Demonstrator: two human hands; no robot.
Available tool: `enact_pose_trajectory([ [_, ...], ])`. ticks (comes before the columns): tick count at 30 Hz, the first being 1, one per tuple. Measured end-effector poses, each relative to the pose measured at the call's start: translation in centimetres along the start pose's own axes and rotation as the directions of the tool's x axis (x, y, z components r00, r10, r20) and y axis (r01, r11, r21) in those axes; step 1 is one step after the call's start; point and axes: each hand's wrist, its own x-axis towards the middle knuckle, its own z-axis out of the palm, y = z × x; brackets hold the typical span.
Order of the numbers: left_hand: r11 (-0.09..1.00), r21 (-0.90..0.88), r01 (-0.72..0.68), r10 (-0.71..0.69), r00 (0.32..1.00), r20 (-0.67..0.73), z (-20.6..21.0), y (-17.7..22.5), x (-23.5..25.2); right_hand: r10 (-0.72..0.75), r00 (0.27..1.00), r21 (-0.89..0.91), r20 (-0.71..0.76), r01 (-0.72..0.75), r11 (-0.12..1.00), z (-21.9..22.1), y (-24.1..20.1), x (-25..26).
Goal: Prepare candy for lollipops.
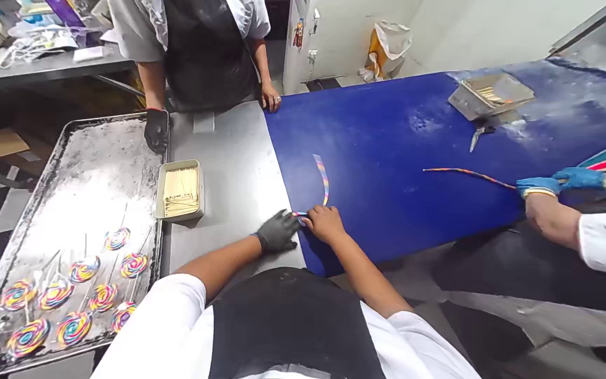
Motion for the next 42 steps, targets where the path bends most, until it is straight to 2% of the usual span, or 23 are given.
enact_pose_trajectory([
  [2, 0.956, 0.042, 0.289, -0.292, 0.954, 0.071, -2.5, -4.1, 1.3, 0.061, 0.998, -0.067, -0.013, -0.061, 0.996, -0.8, 0.5, -0.3],
  [4, 0.887, 0.057, 0.458, -0.462, 0.879, 0.115, -3.7, -7.2, 3.1, 0.093, 0.995, -0.073, -0.035, -0.096, 0.993, -2.0, 0.0, -0.5],
  [6, 0.881, 0.026, 0.472, -0.472, 0.875, 0.109, -3.5, -7.5, 4.5, 0.068, 0.983, -0.044, -0.170, -0.077, 0.996, -2.2, -0.7, -0.6],
  [9, 0.960, -0.037, 0.279, -0.280, 0.960, -0.007, -3.0, -3.4, 3.4, -0.029, 0.917, -0.004, -0.398, 0.030, 1.000, -0.9, -1.7, -1.0],
  [10, 0.964, -0.041, 0.264, -0.259, 0.960, 0.104, -5.6, -0.5, 2.1, -0.057, 0.900, 0.020, -0.433, 0.073, 0.997, -0.2, -2.2, -1.2],
  [11, 0.940, 0.159, 0.301, -0.338, 0.779, 0.527, -10.9, 3.5, 2.0, -0.082, 0.897, 0.045, -0.434, 0.113, 0.993, 0.6, -2.8, -1.4],
  [12, 0.945, 0.184, 0.269, -0.324, 0.720, 0.614, -12.3, 5.3, 1.3, -0.089, 0.918, 0.064, -0.386, 0.123, 0.990, 1.3, -3.4, -1.5],
  [13, 0.966, 0.124, 0.226, -0.257, 0.798, 0.546, -11.0, 5.4, -0.2, -0.081, 0.946, 0.076, -0.313, 0.110, 0.991, 2.2, -3.9, -1.4],
  [14, 0.987, -0.002, 0.161, -0.151, 0.932, 0.331, -7.5, 4.1, -1.7, -0.066, 0.967, 0.084, -0.245, 0.089, 0.992, 3.0, -4.4, -1.4],
  [15, 0.989, -0.013, 0.148, -0.140, 0.958, 0.251, -5.5, 3.7, -2.4, -0.057, 0.974, 0.090, -0.219, 0.078, 0.993, 3.9, -4.8, -1.4],
  [16, 0.974, 0.036, 0.223, -0.223, 0.923, 0.314, -5.7, 4.4, -2.4, -0.065, 0.965, 0.084, -0.254, 0.089, 0.992, 4.6, -5.1, -1.5],
  [18, 0.864, 0.103, 0.493, -0.464, 0.700, 0.544, -9.6, 6.7, -1.7, -0.134, 0.920, 0.062, -0.368, 0.168, 0.984, 5.4, -5.8, -1.5],
  [20, 0.797, 0.040, 0.602, -0.551, 0.699, 0.457, -9.5, 6.0, -2.2, -0.151, 0.915, 0.055, -0.375, 0.184, 0.981, 5.8, -6.5, -1.8],
  [23, 0.675, -0.043, 0.737, -0.625, 0.601, 0.498, -9.8, 4.0, -2.8, -0.150, 0.910, 0.027, -0.387, 0.174, 0.984, 6.0, -7.1, -2.8],
  [25, 0.695, -0.054, 0.717, -0.625, 0.639, 0.449, -9.0, 2.9, -4.0, -0.124, 0.913, 0.042, -0.389, 0.152, 0.988, 6.2, -7.1, -3.6],
  [26, 0.749, -0.061, 0.659, -0.584, 0.702, 0.408, -9.0, 2.9, -4.9, -0.112, 0.904, 0.051, -0.412, 0.146, 0.988, 6.3, -7.0, -3.9],
  [27, 0.828, -0.058, 0.558, -0.512, 0.794, 0.329, -8.5, 3.0, -6.0, -0.102, 0.890, 0.057, -0.445, 0.141, 0.988, 6.5, -6.8, -4.2],
  [29, 0.969, -0.060, 0.240, -0.241, 0.970, -0.019, -4.3, 2.1, -8.2, -0.055, 0.890, 0.073, -0.454, 0.099, 0.992, 6.9, -6.4, -4.8],
  [30, 0.992, -0.069, 0.105, -0.112, 0.988, -0.105, -2.2, 1.5, -8.8, -0.042, 0.890, 0.079, -0.455, 0.088, 0.993, 7.1, -6.2, -5.1],
  [32, 0.993, -0.081, 0.082, -0.087, 0.994, -0.061, -0.4, 1.9, -9.4, -0.047, 0.881, 0.070, -0.471, 0.091, 0.993, 7.7, -6.1, -5.7],
  [37, 0.935, -0.102, 0.339, -0.323, 0.934, 0.150, -1.5, 4.9, -8.4, -0.068, 0.920, 0.139, -0.386, 0.131, 0.982, 7.7, -7.9, -5.9],
  [39, 0.915, -0.138, 0.379, -0.359, 0.921, 0.151, -1.6, 5.0, -8.7, -0.036, 0.944, 0.187, -0.327, 0.102, 0.977, 7.2, -8.8, -5.7],
  [42, 0.909, -0.138, 0.394, -0.392, 0.919, 0.047, -0.1, 5.1, -9.9, 0.034, 0.946, 0.267, -0.321, 0.056, 0.962, 7.1, -9.9, -5.4],
])
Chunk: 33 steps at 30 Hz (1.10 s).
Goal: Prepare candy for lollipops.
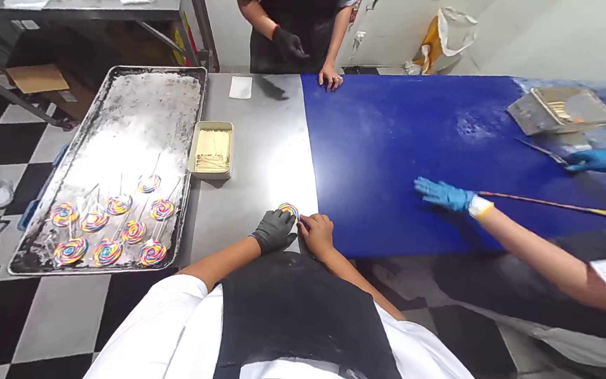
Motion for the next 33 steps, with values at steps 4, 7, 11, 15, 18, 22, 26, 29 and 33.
enact_pose_trajectory([
  [4, 0.996, 0.000, -0.086, 0.083, 0.963, -0.258, 4.1, -1.9, -0.5, 0.011, 0.996, 0.033, -0.093, -0.008, 0.999, 1.4, -1.2, 0.3],
  [7, 0.998, -0.062, 0.012, -0.022, 0.987, -0.162, 4.3, -2.8, -1.9, 0.009, 0.997, 0.011, 0.074, -0.009, 1.000, 2.1, -4.4, 0.7],
  [11, 0.981, -0.103, 0.164, -0.173, 0.981, -0.086, 1.5, -4.4, -6.2, -0.038, 0.790, -0.001, 0.612, 0.049, 0.999, 1.5, -9.9, 3.6],
  [15, 0.923, -0.155, 0.352, -0.377, 0.909, -0.179, 0.9, -8.7, -10.5, -0.358, 0.480, 0.156, 0.801, 0.411, 0.898, -0.5, -14.3, 13.9],
  [18, 0.752, -0.240, 0.613, -0.645, 0.759, -0.083, -0.2, -9.7, -12.8, -0.413, 0.707, -0.025, 0.574, 0.519, 0.854, -0.2, -20.8, 20.9],
  [22, 0.739, -0.160, 0.654, -0.663, 0.748, -0.007, -1.0, -10.2, -14.0, -0.373, 0.780, -0.161, 0.503, 0.508, 0.846, 5.3, -26.3, 26.1],
  [26, 0.669, -0.141, 0.730, -0.667, 0.674, 0.318, -10.6, -7.3, -15.5, -0.237, 0.761, -0.279, 0.604, 0.481, 0.831, 7.4, -28.6, 26.7],
  [29, 0.780, -0.170, 0.603, -0.588, 0.798, 0.134, -12.5, -7.4, -16.6, -0.231, 0.771, -0.274, 0.594, 0.463, 0.843, 7.4, -28.4, 27.1],
  [33, 0.854, -0.134, 0.503, -0.489, 0.864, 0.124, -12.0, -8.1, -14.9, -0.376, 0.842, 0.001, 0.387, 0.407, 0.913, 5.1, -25.6, 25.4],
])
